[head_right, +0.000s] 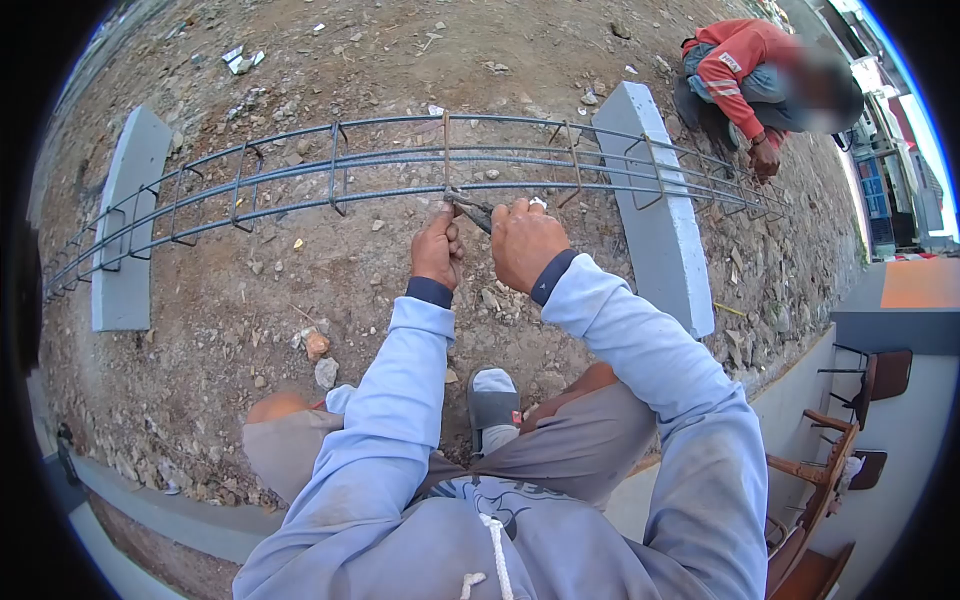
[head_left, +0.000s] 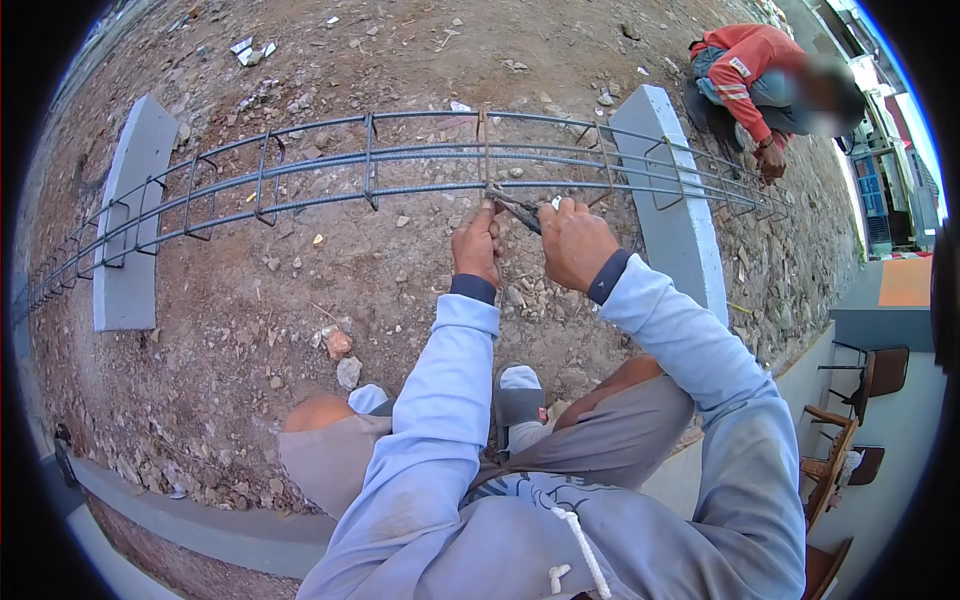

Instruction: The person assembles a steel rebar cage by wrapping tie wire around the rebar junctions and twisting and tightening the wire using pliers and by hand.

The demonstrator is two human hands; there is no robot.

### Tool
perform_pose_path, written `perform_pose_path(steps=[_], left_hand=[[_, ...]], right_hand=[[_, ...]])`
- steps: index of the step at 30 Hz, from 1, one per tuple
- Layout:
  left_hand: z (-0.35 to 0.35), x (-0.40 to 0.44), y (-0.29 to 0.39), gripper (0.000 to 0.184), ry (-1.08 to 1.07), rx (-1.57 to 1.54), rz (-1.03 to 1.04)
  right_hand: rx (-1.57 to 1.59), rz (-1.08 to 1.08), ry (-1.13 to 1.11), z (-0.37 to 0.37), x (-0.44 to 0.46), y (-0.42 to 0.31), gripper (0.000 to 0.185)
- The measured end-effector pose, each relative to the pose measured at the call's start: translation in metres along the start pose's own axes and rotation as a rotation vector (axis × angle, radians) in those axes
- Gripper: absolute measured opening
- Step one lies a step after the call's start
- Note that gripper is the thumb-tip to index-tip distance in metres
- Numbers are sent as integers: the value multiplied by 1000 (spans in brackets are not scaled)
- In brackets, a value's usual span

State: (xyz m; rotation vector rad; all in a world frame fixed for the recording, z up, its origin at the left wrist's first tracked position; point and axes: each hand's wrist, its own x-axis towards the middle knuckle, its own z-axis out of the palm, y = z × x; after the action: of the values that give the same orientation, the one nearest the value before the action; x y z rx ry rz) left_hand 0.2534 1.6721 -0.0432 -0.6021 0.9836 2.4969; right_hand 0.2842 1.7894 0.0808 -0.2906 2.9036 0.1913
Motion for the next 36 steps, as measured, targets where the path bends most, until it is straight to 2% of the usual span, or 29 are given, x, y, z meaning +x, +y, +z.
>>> perform_pose_path(steps=[3,4,7,8,11,12,15,16,19,20,23,26,29,30,31,34,35,36], left_hand=[[-2,1,-2,21,24,-79,-15],[-6,2,-1,22,-51,-98,-5],[4,2,-1,25,85,-144,22],[0,10,-5,30,28,-128,72],[12,9,4,33,-205,-222,-109],[15,9,6,33,-289,-290,-175],[27,-2,7,31,-377,-405,-222],[25,-1,4,22,-348,-456,-194],[23,5,1,14,-524,-465,-156],[27,6,-2,8,-419,-442,-176],[30,10,-4,10,-352,-319,-144],[39,8,-3,11,-228,-203,-136],[44,13,-9,15,-67,-28,-82],[46,15,-9,16,-3,45,-67],[46,17,-9,18,63,122,-53],[33,18,-15,25,45,176,6],[27,18,-17,28,30,203,42],[26,0,-8,30,-65,118,-119]], right_hand=[[169,-12,-51,8,0,6,26],[239,-13,-69,7,1,6,28],[482,-30,-274,-4,13,13,36],[638,38,-380,-7,14,13,45],[1367,304,-524,23,9,18,46],[1749,302,-553,34,2,15,46],[1866,383,-553,42,-10,3,48],[1751,424,-564,40,-11,0,50],[1432,489,-418,27,-20,-1,48],[1355,579,-270,29,-26,-1,49],[921,512,146,20,-56,-4,52],[331,347,287,30,-87,-42,48],[368,538,164,59,-78,-50,45],[391,576,143,59,-73,-49,35],[460,545,94,59,-69,-46,34],[690,401,-40,59,-64,-22,30],[1180,410,-230,60,-65,-7,31],[1666,400,-427,60,-66,8,32]])
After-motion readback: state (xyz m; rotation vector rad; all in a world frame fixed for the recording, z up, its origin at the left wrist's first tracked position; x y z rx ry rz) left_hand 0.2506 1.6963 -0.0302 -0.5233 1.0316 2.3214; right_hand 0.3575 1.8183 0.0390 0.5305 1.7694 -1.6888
